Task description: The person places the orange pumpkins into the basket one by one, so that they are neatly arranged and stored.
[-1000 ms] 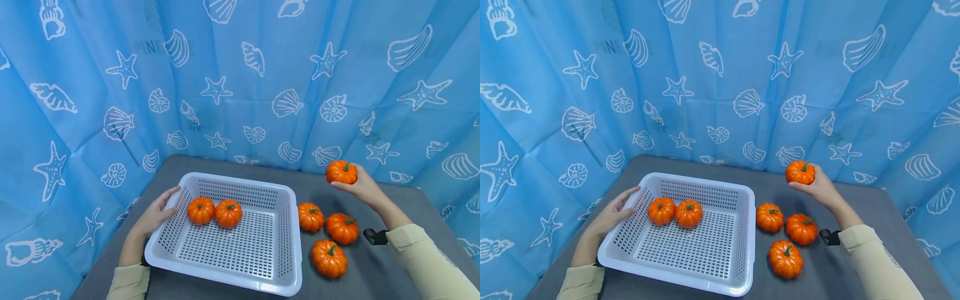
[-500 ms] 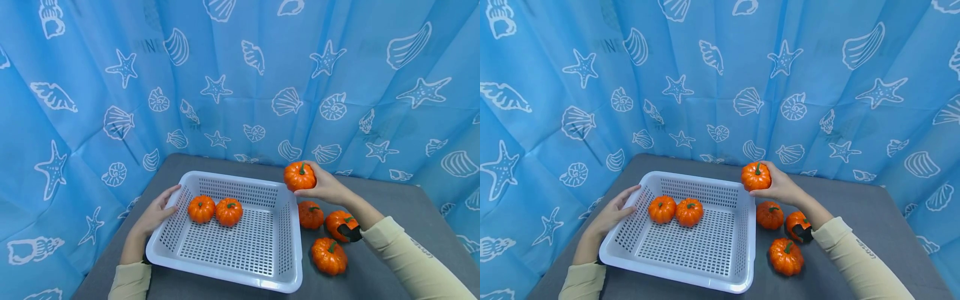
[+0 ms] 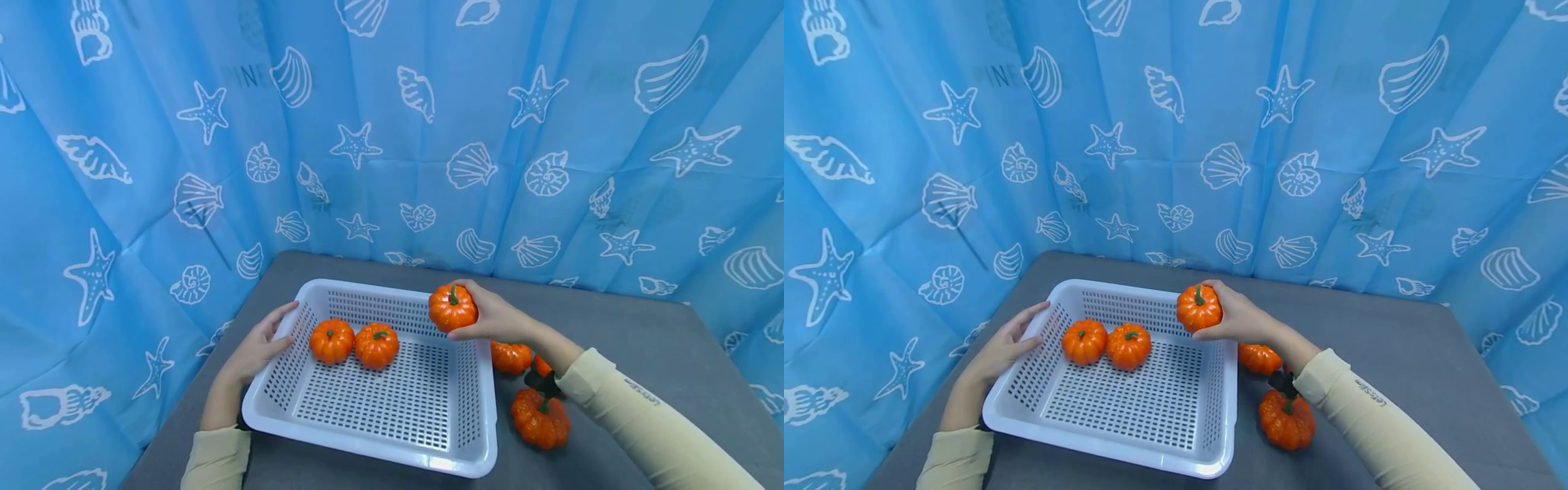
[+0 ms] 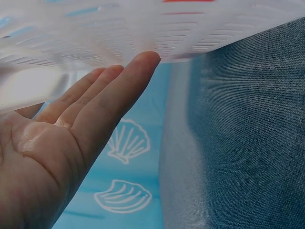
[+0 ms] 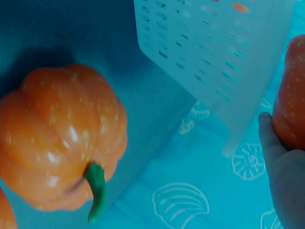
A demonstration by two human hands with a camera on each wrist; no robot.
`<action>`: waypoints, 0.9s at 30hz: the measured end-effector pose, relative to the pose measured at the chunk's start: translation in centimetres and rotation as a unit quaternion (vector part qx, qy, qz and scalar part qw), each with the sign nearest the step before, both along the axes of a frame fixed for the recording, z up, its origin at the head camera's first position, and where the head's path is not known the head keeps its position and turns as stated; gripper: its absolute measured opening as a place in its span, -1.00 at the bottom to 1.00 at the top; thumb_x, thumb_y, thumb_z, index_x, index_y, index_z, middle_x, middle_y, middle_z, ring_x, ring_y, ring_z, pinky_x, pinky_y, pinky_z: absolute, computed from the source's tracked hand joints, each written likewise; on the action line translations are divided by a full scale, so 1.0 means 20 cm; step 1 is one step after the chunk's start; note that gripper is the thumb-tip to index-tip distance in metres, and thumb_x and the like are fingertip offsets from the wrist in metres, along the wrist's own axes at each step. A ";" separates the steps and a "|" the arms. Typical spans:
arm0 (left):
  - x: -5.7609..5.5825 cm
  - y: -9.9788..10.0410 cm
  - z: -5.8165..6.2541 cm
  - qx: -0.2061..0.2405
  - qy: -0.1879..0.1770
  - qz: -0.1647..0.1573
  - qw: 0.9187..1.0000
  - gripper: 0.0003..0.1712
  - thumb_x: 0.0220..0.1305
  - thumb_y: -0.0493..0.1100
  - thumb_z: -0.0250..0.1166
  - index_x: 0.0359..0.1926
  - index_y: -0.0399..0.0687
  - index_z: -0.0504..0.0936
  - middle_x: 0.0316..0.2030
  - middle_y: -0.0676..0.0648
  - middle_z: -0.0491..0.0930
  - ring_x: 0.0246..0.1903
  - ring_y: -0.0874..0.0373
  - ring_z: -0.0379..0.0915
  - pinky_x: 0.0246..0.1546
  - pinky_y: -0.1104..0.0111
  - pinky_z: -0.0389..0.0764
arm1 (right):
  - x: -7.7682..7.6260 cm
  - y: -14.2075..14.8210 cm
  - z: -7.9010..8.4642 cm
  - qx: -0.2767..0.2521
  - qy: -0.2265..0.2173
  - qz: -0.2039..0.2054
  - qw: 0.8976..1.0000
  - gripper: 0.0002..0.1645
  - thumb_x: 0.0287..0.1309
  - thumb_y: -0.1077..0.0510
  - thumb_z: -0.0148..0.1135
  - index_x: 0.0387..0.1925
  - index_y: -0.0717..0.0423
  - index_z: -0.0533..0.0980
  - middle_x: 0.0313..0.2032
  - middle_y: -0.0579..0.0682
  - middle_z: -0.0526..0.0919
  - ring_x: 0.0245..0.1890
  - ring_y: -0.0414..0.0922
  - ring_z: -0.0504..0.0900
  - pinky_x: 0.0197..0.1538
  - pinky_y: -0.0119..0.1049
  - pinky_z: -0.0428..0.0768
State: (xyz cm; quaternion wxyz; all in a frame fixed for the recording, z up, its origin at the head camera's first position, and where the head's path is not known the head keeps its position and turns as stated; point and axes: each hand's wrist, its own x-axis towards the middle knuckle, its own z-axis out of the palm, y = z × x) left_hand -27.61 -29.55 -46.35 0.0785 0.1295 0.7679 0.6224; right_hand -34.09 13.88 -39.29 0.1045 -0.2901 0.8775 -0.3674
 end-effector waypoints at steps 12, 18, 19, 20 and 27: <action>0.00 0.01 0.01 -0.004 -0.004 0.003 1.000 -0.24 0.37 -0.23 0.09 0.47 0.07 -0.06 0.32 -0.43 0.11 -0.05 -0.41 0.49 -0.34 -0.01 0.68 | 0.01 -0.11 -0.05 0.015 -0.017 0.031 0.999 0.08 -0.15 -0.10 0.50 0.32 0.07 0.11 0.11 0.05 0.45 0.00 -0.05 0.51 0.02 -0.11 0.61; -0.01 0.00 0.00 -0.002 -0.001 0.000 1.000 -0.24 0.37 -0.25 0.09 0.47 0.07 -0.06 0.31 -0.43 0.13 -0.05 -0.41 0.50 -0.34 -0.01 0.68 | 0.02 -0.15 -0.08 0.037 -0.006 0.062 0.997 0.10 -0.20 -0.13 0.53 0.30 0.10 0.15 0.09 0.00 0.46 -0.01 -0.10 0.50 0.04 -0.15 0.60; -0.01 0.00 0.00 -0.002 -0.001 0.000 1.000 -0.24 0.37 -0.25 0.09 0.47 0.07 -0.06 0.31 -0.43 0.13 -0.05 -0.41 0.50 -0.34 -0.01 0.67 | 0.02 -0.16 -0.09 0.041 0.000 0.068 0.997 0.09 -0.21 -0.13 0.53 0.30 0.11 0.16 0.08 -0.01 0.47 -0.01 -0.10 0.50 0.05 -0.15 0.59; -0.01 0.00 0.00 -0.002 -0.001 0.000 1.000 -0.24 0.37 -0.25 0.09 0.47 0.07 -0.06 0.30 -0.44 0.14 -0.05 -0.41 0.50 -0.34 -0.01 0.67 | 0.02 -0.16 -0.09 0.047 0.007 0.075 0.996 0.09 -0.21 -0.12 0.53 0.30 0.12 0.16 0.09 -0.01 0.47 0.00 -0.11 0.50 0.07 -0.14 0.58; 0.00 0.00 0.00 -0.005 -0.003 0.002 1.000 -0.24 0.38 -0.24 0.09 0.47 0.08 -0.07 0.30 -0.43 0.14 -0.05 -0.38 0.51 -0.33 0.00 0.68 | 0.03 -0.21 -0.12 0.128 0.049 0.092 0.986 0.13 -0.25 -0.07 0.57 0.30 0.19 0.16 0.08 -0.02 0.46 -0.01 -0.15 0.48 0.13 -0.13 0.53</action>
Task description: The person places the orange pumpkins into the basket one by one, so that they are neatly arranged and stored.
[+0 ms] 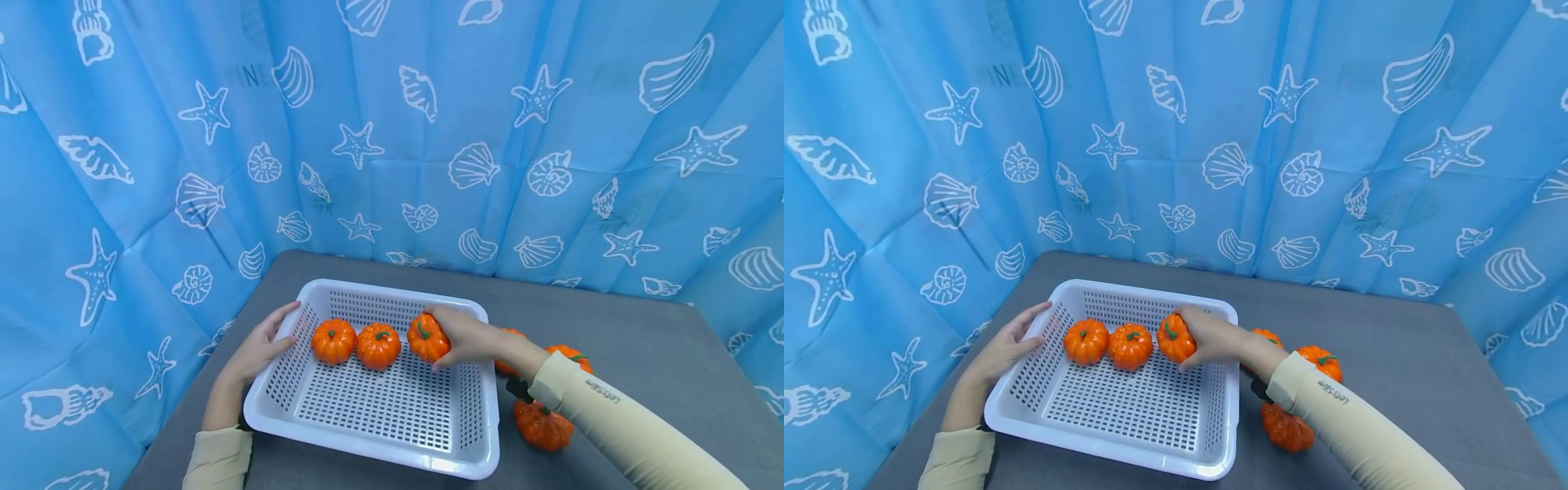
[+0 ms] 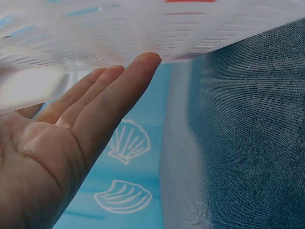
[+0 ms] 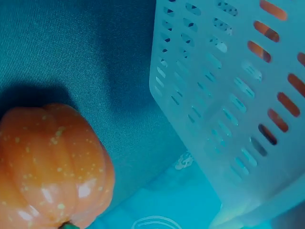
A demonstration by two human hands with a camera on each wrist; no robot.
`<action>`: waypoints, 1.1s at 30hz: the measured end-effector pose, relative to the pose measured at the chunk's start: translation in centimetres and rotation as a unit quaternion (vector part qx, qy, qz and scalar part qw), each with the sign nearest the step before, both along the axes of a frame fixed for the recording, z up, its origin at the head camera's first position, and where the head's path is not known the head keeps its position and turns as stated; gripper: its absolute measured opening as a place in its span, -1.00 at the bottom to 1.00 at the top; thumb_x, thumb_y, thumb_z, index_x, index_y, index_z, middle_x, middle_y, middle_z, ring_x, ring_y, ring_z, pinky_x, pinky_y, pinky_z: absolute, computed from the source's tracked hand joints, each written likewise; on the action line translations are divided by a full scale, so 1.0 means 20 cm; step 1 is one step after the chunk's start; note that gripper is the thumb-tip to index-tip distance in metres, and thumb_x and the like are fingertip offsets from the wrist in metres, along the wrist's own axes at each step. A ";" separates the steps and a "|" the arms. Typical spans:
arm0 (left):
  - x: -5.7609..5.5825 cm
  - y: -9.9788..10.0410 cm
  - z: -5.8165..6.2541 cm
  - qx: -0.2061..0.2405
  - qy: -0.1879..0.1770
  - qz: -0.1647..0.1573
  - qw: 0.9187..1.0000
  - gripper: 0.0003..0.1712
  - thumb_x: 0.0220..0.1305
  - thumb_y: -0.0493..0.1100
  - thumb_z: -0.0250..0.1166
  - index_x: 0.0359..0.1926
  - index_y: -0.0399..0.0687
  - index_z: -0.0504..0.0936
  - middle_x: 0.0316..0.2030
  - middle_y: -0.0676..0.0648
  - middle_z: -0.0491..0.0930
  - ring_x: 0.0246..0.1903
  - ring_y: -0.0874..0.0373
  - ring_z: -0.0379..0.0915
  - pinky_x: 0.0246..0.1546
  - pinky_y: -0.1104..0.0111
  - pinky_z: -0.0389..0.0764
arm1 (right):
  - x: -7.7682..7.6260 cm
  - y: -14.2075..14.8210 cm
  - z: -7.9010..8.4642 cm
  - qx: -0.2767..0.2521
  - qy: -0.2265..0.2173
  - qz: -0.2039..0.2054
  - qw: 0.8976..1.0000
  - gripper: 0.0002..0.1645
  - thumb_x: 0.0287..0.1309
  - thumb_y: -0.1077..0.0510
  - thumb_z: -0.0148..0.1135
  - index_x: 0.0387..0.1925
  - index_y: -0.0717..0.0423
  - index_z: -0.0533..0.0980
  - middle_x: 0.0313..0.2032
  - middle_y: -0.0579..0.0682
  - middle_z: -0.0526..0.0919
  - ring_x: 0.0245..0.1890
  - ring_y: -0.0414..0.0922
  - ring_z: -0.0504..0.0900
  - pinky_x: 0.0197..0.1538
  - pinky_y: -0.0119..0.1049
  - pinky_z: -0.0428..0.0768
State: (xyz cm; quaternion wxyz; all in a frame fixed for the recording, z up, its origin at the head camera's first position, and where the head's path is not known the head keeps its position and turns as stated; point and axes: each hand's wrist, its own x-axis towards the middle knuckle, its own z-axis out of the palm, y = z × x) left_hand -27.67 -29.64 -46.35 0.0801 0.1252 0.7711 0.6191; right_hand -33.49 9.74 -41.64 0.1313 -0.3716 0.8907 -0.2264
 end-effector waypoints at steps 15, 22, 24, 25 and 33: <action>0.00 0.00 -0.01 0.001 0.000 0.001 1.000 -0.25 0.38 -0.25 0.08 0.47 0.08 -0.05 0.32 -0.43 0.11 -0.04 -0.39 0.49 -0.32 -0.01 0.68 | 0.02 -0.08 -0.05 0.126 0.021 -0.007 0.992 0.21 -0.28 -0.07 0.58 0.36 0.15 0.12 0.23 0.05 0.37 0.11 -0.11 0.45 0.25 -0.14 0.45; 0.00 0.00 -0.01 0.014 -0.001 -0.006 1.000 -0.25 0.38 -0.26 0.07 0.47 0.07 -0.07 0.33 -0.41 0.10 -0.02 -0.43 0.46 -0.32 -0.02 0.67 | 0.01 -0.10 -0.08 0.143 0.021 -0.007 0.990 0.23 -0.32 -0.11 0.58 0.35 0.14 0.12 0.24 0.05 0.37 0.14 -0.11 0.44 0.27 -0.14 0.43; 0.00 0.00 -0.01 0.015 -0.001 -0.007 1.000 -0.25 0.38 -0.26 0.07 0.47 0.07 -0.07 0.33 -0.41 0.10 -0.02 -0.43 0.46 -0.32 -0.02 0.67 | 0.01 -0.11 -0.09 0.151 0.021 -0.010 0.988 0.24 -0.32 -0.13 0.58 0.35 0.15 0.12 0.24 0.05 0.37 0.13 -0.10 0.44 0.27 -0.14 0.43; 0.00 0.00 -0.01 0.016 -0.001 -0.008 1.000 -0.25 0.38 -0.26 0.07 0.47 0.07 -0.07 0.33 -0.41 0.10 -0.02 -0.43 0.46 -0.32 -0.02 0.67 | 0.00 -0.11 -0.09 0.154 0.020 -0.011 0.988 0.24 -0.32 -0.13 0.58 0.35 0.15 0.12 0.24 0.05 0.36 0.13 -0.10 0.44 0.27 -0.14 0.43; 0.00 0.00 -0.01 0.007 -0.003 -0.001 1.000 -0.25 0.38 -0.25 0.07 0.47 0.09 -0.06 0.33 -0.40 0.10 -0.01 -0.42 0.46 -0.32 -0.02 0.67 | -0.02 -0.14 -0.12 0.171 0.016 -0.012 0.985 0.29 -0.32 -0.15 0.58 0.38 0.19 0.08 0.28 0.07 0.34 0.16 -0.10 0.42 0.32 -0.12 0.37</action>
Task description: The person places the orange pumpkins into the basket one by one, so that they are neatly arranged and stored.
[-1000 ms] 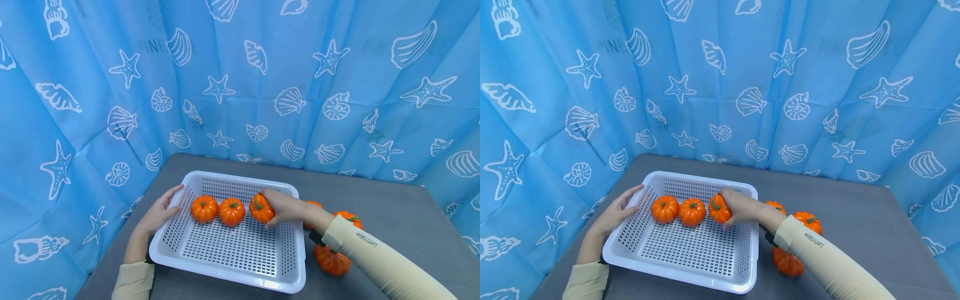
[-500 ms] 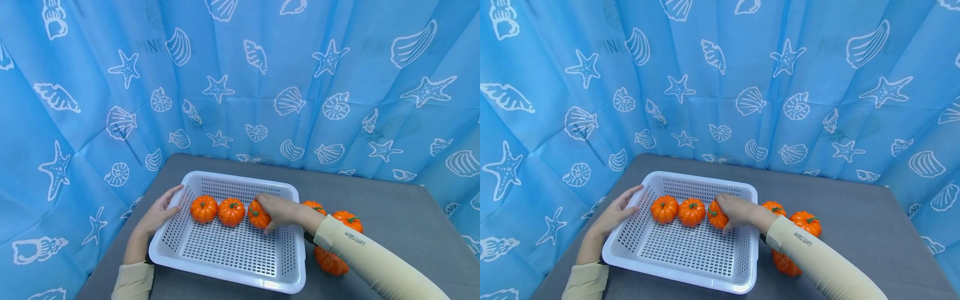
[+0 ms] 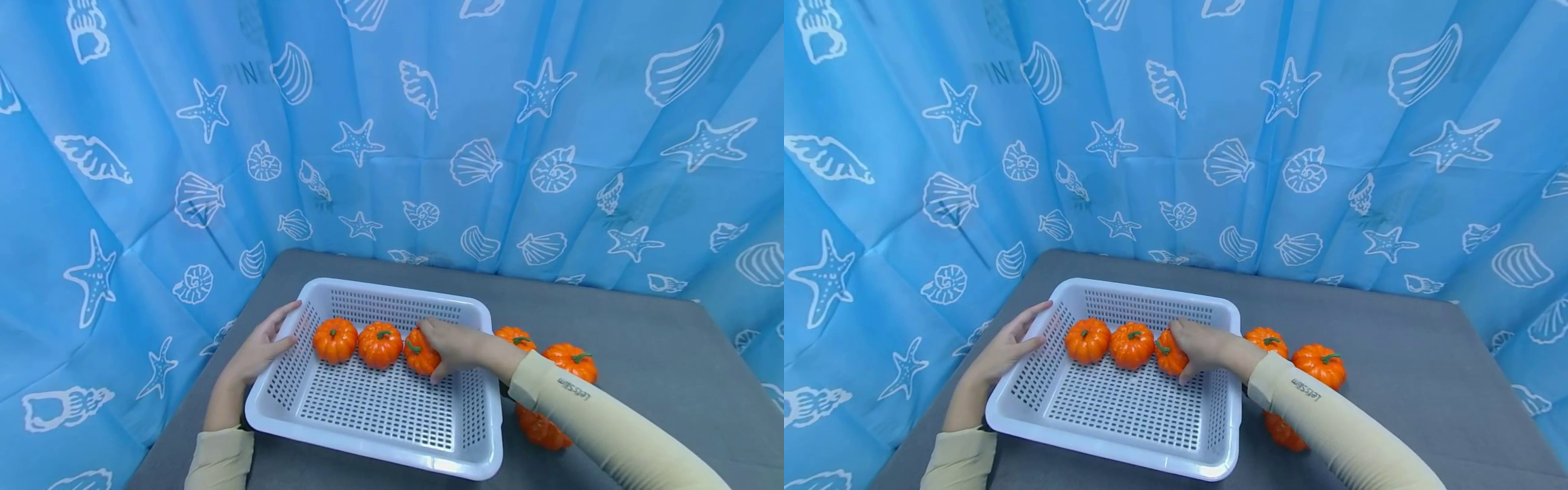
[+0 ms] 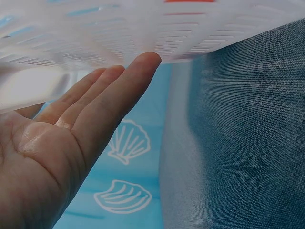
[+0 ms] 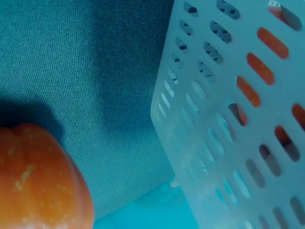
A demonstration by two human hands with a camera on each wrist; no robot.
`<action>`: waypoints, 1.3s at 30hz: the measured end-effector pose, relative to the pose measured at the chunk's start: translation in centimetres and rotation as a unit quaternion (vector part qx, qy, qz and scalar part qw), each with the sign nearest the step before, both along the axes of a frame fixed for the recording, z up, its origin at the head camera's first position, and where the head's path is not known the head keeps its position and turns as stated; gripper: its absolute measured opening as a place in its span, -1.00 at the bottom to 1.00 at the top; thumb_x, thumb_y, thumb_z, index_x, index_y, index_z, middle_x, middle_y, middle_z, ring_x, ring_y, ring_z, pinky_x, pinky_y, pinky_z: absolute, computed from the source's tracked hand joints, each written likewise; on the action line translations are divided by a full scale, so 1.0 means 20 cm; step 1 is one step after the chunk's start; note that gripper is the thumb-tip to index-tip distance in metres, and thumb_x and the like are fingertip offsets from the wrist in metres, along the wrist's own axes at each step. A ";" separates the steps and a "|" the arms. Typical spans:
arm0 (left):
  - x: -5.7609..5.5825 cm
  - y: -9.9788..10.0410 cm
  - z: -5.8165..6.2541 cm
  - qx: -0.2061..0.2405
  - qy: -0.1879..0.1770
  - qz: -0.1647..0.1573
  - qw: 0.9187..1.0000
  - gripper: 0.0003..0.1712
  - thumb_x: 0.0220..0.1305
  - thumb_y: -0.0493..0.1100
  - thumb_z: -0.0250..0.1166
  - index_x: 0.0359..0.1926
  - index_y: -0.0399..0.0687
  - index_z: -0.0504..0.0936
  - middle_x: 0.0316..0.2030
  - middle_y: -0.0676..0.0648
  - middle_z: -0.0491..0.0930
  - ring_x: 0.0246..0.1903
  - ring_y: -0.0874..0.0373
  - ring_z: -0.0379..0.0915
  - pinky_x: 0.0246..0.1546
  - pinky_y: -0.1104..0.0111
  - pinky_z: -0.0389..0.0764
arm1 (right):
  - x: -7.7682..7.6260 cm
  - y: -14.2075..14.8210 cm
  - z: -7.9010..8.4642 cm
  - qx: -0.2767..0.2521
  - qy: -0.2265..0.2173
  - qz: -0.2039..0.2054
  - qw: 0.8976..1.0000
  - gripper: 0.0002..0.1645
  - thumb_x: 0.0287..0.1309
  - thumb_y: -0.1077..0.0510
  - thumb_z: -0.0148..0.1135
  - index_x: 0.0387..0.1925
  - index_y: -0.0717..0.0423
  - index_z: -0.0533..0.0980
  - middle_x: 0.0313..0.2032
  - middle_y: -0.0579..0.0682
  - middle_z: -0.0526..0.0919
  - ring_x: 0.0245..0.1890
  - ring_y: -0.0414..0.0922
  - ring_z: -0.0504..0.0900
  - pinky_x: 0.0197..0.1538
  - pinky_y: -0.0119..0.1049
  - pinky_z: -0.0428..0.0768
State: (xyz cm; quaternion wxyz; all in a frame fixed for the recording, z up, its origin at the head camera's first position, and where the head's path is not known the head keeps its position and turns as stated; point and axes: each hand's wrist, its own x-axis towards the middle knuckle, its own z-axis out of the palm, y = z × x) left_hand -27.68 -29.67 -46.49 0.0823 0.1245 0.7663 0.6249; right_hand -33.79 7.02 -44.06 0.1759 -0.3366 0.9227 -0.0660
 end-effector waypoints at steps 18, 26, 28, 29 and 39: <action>0.00 0.01 0.00 0.004 0.002 -0.002 1.000 -0.25 0.38 -0.25 0.08 0.47 0.11 -0.05 0.32 -0.40 0.12 -0.02 -0.44 0.46 -0.32 -0.02 0.67 | 0.01 0.00 -0.01 0.018 0.012 -0.006 1.000 0.26 -0.27 -0.25 0.51 0.35 0.23 0.09 0.23 0.11 0.34 0.13 -0.08 0.44 0.31 -0.15 0.39; 0.00 0.01 0.01 0.008 -0.004 0.000 1.000 -0.24 0.38 -0.26 0.08 0.47 0.10 -0.06 0.33 -0.39 0.09 0.00 -0.44 0.44 -0.31 -0.03 0.67 | 0.03 0.00 0.00 0.030 0.035 -0.010 0.999 0.21 -0.28 -0.30 0.49 0.27 0.24 0.14 0.13 0.14 0.35 0.03 -0.08 0.46 0.23 -0.18 0.46; 0.00 0.01 0.01 0.006 -0.004 0.001 1.000 -0.24 0.37 -0.26 0.08 0.47 0.09 -0.06 0.33 -0.40 0.09 0.00 -0.44 0.44 -0.31 -0.03 0.67 | 0.03 0.00 0.00 0.040 0.048 -0.010 0.998 0.19 -0.31 -0.33 0.48 0.24 0.23 0.18 0.09 0.13 0.37 0.00 -0.08 0.46 0.22 -0.17 0.48; 0.00 0.01 0.01 0.005 -0.004 0.002 1.000 -0.24 0.37 -0.25 0.08 0.47 0.09 -0.06 0.33 -0.40 0.09 0.00 -0.44 0.44 -0.31 -0.03 0.67 | 0.03 0.00 0.00 0.047 0.055 -0.012 0.997 0.18 -0.33 -0.34 0.48 0.21 0.23 0.20 0.06 0.13 0.39 -0.02 -0.08 0.47 0.21 -0.17 0.49; 0.00 0.01 0.01 0.004 -0.001 0.002 1.000 -0.24 0.37 -0.26 0.08 0.47 0.08 -0.07 0.33 -0.40 0.10 -0.01 -0.44 0.45 -0.31 -0.03 0.67 | 0.03 -0.01 0.03 0.124 0.106 -0.032 0.986 0.10 -0.54 -0.41 0.51 0.01 0.20 0.42 -0.12 0.08 0.55 -0.19 -0.05 0.50 0.14 -0.13 0.55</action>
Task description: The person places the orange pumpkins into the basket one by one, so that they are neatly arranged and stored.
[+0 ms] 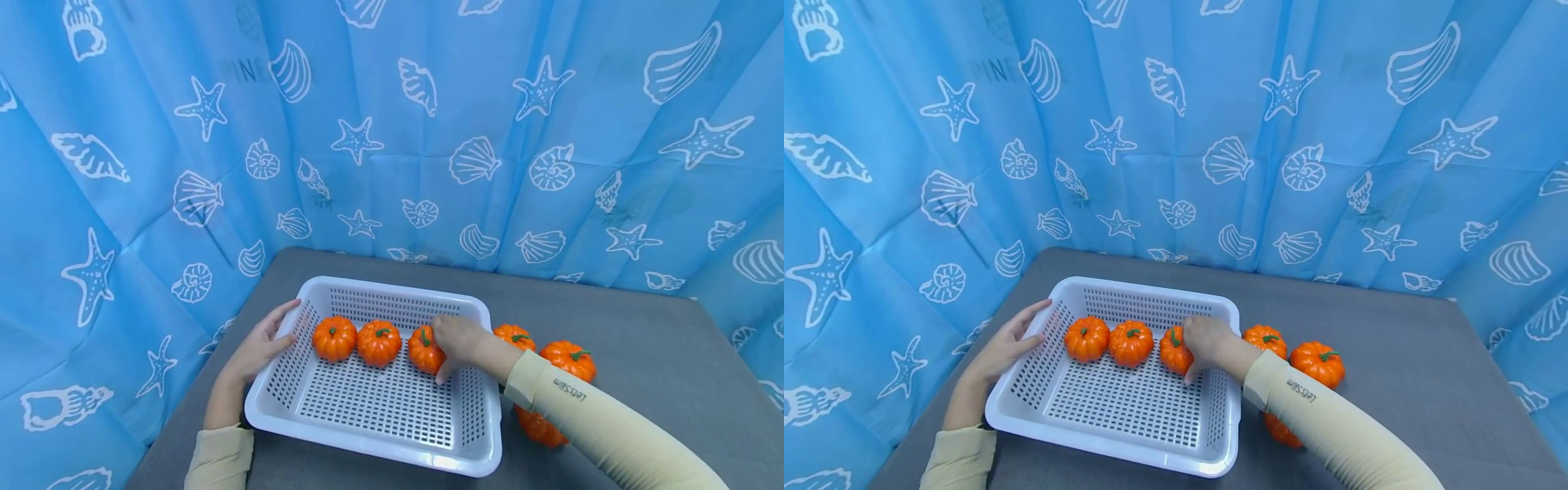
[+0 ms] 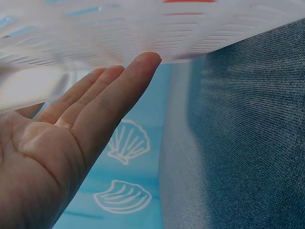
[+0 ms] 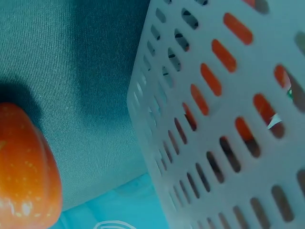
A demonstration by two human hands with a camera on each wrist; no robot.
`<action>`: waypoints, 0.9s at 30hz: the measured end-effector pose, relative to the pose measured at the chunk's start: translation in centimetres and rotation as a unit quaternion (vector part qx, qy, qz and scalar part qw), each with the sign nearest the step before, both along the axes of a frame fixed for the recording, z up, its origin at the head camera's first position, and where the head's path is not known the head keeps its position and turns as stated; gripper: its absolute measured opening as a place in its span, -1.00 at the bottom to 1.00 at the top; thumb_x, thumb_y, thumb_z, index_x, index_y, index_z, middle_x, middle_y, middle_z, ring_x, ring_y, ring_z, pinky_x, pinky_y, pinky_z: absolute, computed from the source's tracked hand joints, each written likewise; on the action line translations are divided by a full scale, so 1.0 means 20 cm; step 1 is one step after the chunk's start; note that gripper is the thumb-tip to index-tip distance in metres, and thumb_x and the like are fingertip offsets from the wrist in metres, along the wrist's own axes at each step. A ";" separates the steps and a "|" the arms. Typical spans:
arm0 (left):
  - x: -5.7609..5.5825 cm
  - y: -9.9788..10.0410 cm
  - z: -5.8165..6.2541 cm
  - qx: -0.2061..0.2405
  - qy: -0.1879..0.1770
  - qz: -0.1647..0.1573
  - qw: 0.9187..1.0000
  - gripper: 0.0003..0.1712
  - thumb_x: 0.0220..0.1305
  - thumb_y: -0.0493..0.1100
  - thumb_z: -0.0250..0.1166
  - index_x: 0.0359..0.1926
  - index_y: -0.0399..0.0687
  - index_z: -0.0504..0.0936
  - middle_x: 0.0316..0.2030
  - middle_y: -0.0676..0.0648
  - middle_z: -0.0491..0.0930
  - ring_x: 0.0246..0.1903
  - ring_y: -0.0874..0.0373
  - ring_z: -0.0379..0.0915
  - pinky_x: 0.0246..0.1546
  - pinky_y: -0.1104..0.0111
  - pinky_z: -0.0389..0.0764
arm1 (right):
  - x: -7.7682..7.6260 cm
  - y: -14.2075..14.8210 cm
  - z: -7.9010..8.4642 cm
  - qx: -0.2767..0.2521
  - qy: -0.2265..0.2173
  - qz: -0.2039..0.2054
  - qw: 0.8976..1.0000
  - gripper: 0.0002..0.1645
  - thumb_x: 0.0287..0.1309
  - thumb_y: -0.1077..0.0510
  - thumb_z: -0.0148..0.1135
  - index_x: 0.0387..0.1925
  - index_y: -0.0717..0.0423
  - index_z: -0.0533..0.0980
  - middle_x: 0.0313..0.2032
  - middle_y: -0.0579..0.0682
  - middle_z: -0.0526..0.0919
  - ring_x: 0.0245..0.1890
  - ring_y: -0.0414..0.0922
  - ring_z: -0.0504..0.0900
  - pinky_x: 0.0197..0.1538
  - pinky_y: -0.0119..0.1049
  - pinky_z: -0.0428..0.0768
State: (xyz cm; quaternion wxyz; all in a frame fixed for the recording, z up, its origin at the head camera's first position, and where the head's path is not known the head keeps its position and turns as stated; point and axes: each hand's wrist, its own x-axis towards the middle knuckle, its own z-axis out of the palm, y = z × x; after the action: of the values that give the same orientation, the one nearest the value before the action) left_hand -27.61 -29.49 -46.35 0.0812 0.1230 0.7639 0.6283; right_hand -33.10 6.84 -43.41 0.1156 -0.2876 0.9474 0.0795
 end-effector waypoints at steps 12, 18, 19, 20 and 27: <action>0.00 0.00 0.00 -0.005 -0.001 0.004 1.000 -0.25 0.38 -0.25 0.08 0.47 0.11 -0.05 0.33 -0.39 0.10 -0.01 -0.42 0.46 -0.32 -0.02 0.67 | 0.00 0.00 0.00 0.031 -0.004 -0.017 0.999 0.11 -0.57 -0.40 0.54 0.00 0.18 0.36 -0.14 0.08 0.54 -0.17 -0.04 0.48 0.15 -0.15 0.54; -0.01 0.00 0.00 0.000 -0.002 -0.001 1.000 -0.25 0.38 -0.24 0.08 0.47 0.10 -0.06 0.34 -0.39 0.08 0.00 -0.43 0.45 -0.31 -0.03 0.67 | 0.02 0.01 0.05 -0.011 -0.022 -0.030 0.999 0.09 -0.48 -0.30 0.58 0.06 0.21 0.35 -0.07 0.10 0.55 -0.11 -0.02 0.52 0.17 -0.09 0.53; -0.01 0.00 0.00 0.001 -0.003 -0.001 1.000 -0.25 0.38 -0.25 0.08 0.47 0.10 -0.06 0.35 -0.39 0.07 0.01 -0.43 0.44 -0.31 -0.03 0.67 | 0.02 0.01 0.06 -0.020 -0.024 -0.033 0.999 0.09 -0.47 -0.28 0.58 0.07 0.21 0.35 -0.07 0.10 0.54 -0.11 -0.02 0.52 0.16 -0.09 0.54; -0.01 0.00 0.00 0.001 -0.003 -0.002 1.000 -0.25 0.38 -0.25 0.08 0.47 0.10 -0.06 0.35 -0.39 0.07 0.01 -0.42 0.45 -0.31 -0.03 0.67 | 0.03 0.02 0.08 -0.030 -0.026 -0.037 0.999 0.08 -0.46 -0.27 0.59 0.07 0.21 0.34 -0.07 0.09 0.54 -0.12 -0.03 0.52 0.14 -0.09 0.55; 0.00 0.00 0.00 -0.001 -0.004 -0.001 1.000 -0.25 0.39 -0.24 0.07 0.47 0.10 -0.07 0.34 -0.39 0.08 -0.01 -0.42 0.46 -0.31 -0.03 0.67 | 0.04 0.09 0.17 -0.074 -0.003 -0.025 0.997 0.11 -0.47 -0.28 0.59 0.08 0.26 0.33 -0.12 0.10 0.53 -0.20 -0.05 0.49 0.05 -0.12 0.60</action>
State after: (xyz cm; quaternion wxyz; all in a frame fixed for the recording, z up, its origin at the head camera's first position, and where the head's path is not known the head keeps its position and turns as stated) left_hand -27.58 -29.50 -46.37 0.0850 0.1208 0.7641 0.6279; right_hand -32.25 8.63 -39.97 0.0991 -0.2718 0.9572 0.0051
